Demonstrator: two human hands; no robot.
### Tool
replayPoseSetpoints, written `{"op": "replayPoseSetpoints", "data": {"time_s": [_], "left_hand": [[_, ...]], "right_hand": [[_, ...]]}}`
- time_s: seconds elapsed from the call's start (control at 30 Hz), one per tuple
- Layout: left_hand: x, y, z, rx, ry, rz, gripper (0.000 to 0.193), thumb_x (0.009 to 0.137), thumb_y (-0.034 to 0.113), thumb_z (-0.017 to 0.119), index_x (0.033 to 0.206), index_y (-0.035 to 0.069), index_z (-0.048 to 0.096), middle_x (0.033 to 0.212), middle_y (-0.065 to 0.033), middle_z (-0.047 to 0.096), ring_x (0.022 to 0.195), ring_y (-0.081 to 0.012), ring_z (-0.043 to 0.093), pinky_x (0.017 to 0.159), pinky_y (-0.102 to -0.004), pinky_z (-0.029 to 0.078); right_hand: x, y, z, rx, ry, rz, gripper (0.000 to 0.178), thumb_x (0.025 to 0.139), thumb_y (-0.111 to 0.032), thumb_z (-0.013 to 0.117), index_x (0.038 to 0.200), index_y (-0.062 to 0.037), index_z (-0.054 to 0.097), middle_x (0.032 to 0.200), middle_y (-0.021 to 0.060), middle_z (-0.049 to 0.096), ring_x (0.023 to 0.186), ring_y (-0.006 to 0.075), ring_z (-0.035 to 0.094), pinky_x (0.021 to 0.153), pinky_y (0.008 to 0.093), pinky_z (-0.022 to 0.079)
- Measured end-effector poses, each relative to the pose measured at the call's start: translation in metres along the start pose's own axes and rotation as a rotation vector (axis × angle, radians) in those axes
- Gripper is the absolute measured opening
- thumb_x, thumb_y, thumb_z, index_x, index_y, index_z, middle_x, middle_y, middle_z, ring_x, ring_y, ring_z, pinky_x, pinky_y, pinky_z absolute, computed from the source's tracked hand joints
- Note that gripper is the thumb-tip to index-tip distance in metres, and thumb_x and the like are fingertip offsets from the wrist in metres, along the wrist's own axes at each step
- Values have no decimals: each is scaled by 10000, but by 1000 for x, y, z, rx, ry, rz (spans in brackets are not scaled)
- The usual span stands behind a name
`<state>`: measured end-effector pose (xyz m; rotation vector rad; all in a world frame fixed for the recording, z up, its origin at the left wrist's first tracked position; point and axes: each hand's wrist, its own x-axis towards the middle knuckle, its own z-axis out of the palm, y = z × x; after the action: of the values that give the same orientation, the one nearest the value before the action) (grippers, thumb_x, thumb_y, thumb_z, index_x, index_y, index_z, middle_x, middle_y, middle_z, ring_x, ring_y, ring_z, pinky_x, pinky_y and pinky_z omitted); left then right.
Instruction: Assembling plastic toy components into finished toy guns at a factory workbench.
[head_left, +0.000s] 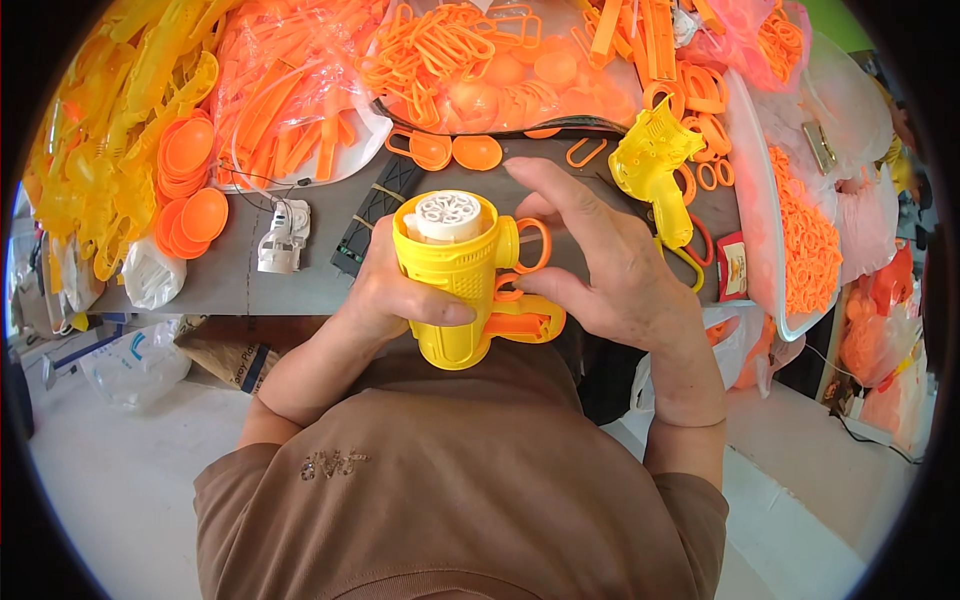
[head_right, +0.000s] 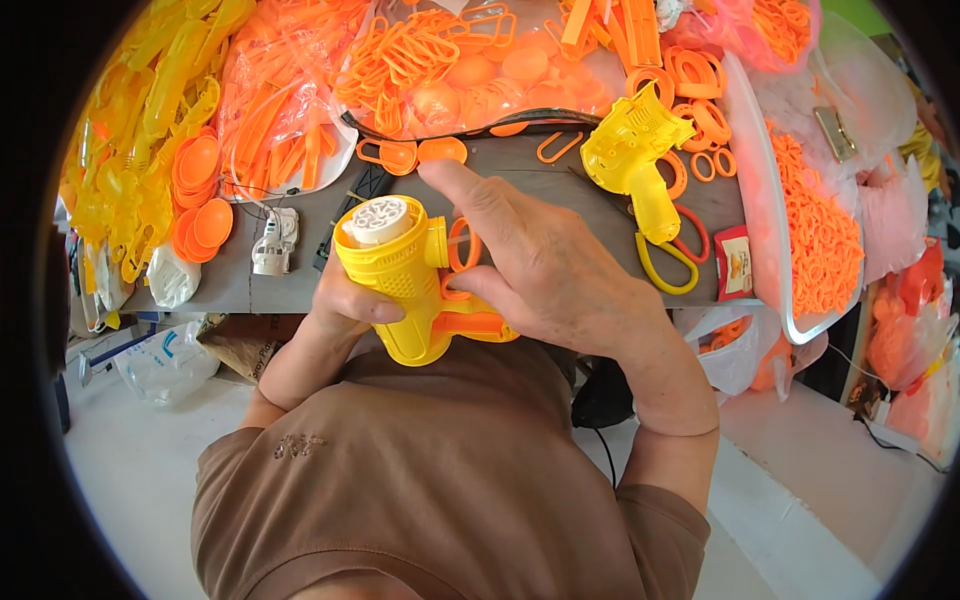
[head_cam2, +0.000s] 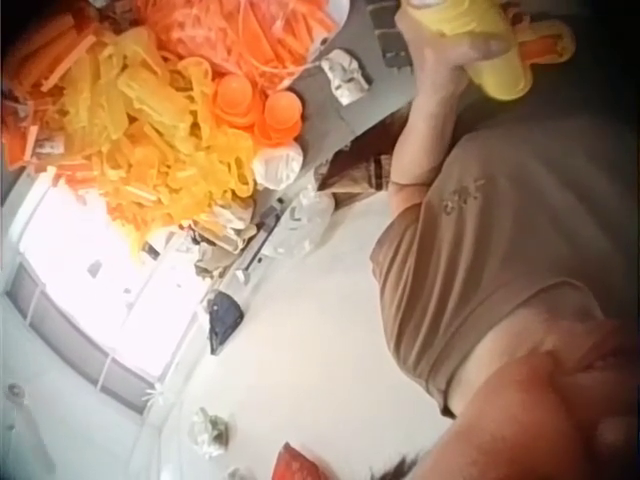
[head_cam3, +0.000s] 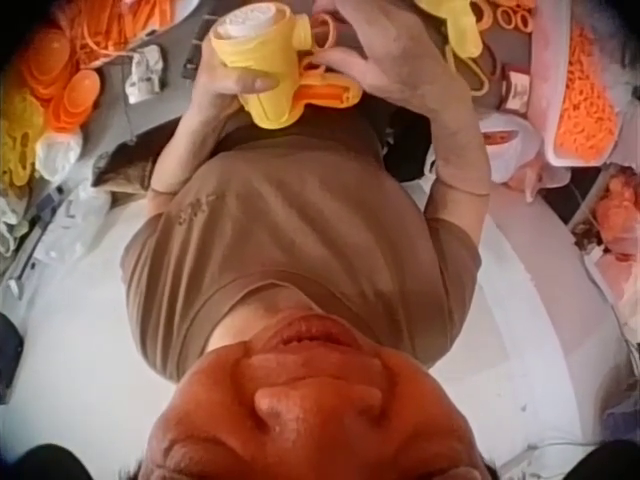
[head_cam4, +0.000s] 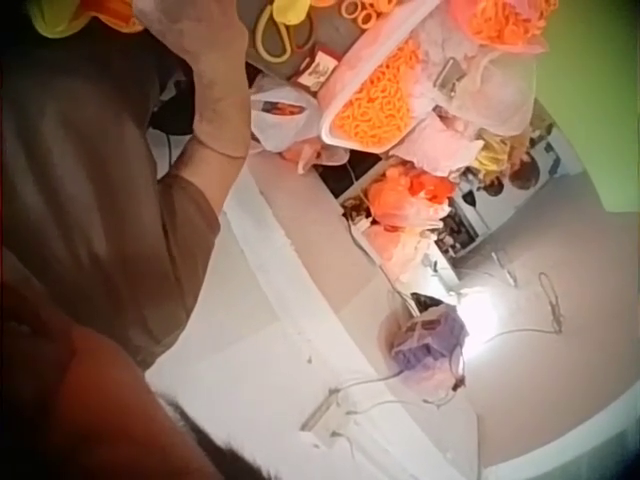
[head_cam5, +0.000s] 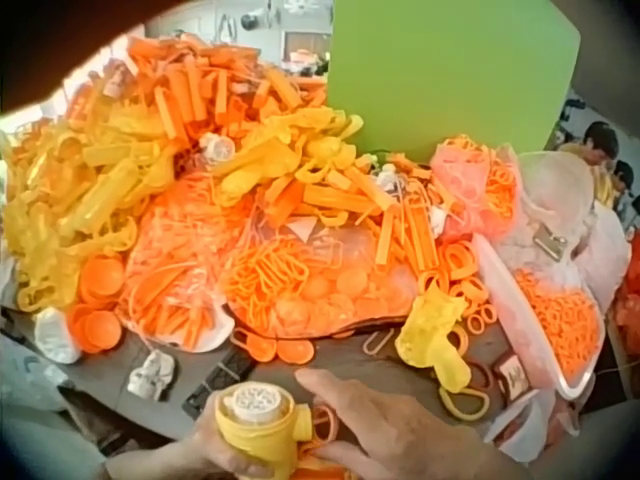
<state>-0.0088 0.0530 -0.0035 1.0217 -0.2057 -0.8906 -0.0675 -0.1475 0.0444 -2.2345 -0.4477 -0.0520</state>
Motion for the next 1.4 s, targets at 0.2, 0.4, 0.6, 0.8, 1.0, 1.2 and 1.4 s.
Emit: {"op": "replayPoseSetpoints", "data": {"time_s": [0.2, 0.4, 0.6, 0.8, 1.0, 1.2, 1.4], "left_hand": [[-2, -8, -3, -15, -30, 50, 644, 466, 115, 702, 1076, -44, 570, 958, -110, 639, 844, -184, 611, 786, -316, 485], [-4, -5, 1, 134, 26, 92, 614, 459, 151, 752, 1022, -19, 572, 932, -81, 629, 829, -155, 595, 782, -295, 472], [-8, -4, -2, 427, -53, 242, 598, 452, 179, 803, 966, 8, 549, 895, -41, 602, 797, -119, 569, 752, -276, 460], [-14, -4, -2, 517, -95, 243, 609, 445, 189, 811, 963, 1, 548, 870, -49, 613, 766, -119, 571, 704, -271, 465], [-19, -5, -2, 601, -242, 392, 689, 419, 194, 838, 998, -37, 544, 897, -98, 607, 768, -174, 601, 685, -282, 478], [-21, 1, 4, 528, -398, 318, 689, 427, 180, 839, 1006, -45, 539, 897, -93, 607, 759, -162, 603, 684, -275, 481], [-6, 2, 7, 575, -372, 288, 704, 416, 210, 834, 1017, -22, 551, 922, -91, 602, 781, -158, 594, 707, -290, 479]], "right_hand": [[-5, 4, 19, 294, 90, 65, 665, 692, 60, 712, 1279, -18, 409, 1073, 136, 569, 995, 209, 605, 863, 327, 519], [-9, -1, 23, 220, 202, 8, 575, 690, 73, 705, 1203, 8, 452, 1045, 140, 574, 959, 221, 619, 839, 334, 529], [-14, -6, 21, 47, 199, -135, 548, 648, 59, 737, 1130, 20, 477, 1010, 160, 591, 846, 250, 645, 738, 312, 541], [-25, -4, 25, 103, 174, -112, 530, 634, 25, 759, 1085, 10, 480, 1005, 171, 600, 824, 255, 648, 691, 308, 534], [-36, -1, 29, -125, 105, -295, 332, 697, -170, 714, 793, -5, 443, 814, 141, 478, 665, 264, 508, 590, 353, 442], [-48, -10, 35, -25, 40, -318, 374, 657, -96, 773, 785, 10, 437, 816, 166, 508, 632, 275, 527, 525, 332, 460], [-36, 3, 9, -25, -66, -256, 306, 696, -128, 745, 792, -10, 480, 868, 152, 529, 715, 281, 547, 592, 333, 472]]}}
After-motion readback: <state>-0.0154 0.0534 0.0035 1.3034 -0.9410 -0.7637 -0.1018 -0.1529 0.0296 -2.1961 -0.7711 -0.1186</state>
